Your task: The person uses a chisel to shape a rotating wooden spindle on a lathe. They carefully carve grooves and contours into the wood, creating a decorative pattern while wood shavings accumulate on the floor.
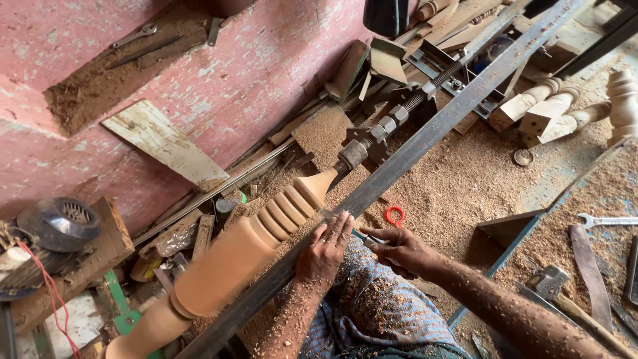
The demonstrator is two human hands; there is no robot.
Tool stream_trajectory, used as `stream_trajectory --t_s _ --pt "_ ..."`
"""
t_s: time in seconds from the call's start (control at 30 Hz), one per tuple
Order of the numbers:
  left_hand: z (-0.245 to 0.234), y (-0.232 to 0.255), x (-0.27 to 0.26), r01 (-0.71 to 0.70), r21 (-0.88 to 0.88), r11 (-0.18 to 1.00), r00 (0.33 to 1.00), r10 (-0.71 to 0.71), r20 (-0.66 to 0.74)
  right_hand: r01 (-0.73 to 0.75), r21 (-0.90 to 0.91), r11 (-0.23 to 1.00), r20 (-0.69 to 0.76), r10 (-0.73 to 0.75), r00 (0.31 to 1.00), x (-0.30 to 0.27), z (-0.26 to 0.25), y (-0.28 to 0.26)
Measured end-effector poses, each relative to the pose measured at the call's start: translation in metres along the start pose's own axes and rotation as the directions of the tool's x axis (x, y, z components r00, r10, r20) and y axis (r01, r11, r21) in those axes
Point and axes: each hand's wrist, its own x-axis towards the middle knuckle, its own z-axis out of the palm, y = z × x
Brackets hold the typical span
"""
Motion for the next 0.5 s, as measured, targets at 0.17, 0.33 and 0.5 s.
stream_trajectory --t_s 0.17,0.33,0.5 --pt "-0.002 0.003 0.003 0.011 -0.008 1.0 0.998 -0.01 0.061 0.008 -0.064 0.998 0.026 -0.006 1.0 0.006 -0.013 -0.002" --pt "0.002 0.004 0.007 0.022 0.0 1.0 1.0 -0.022 0.015 -0.038 -0.133 0.99 0.023 0.042 0.999 0.007 -0.021 -0.008" --pt "0.009 0.005 0.007 0.036 -0.043 0.998 0.999 -0.034 0.034 -0.089 -0.155 0.984 0.035 0.095 0.995 0.012 -0.036 -0.011"
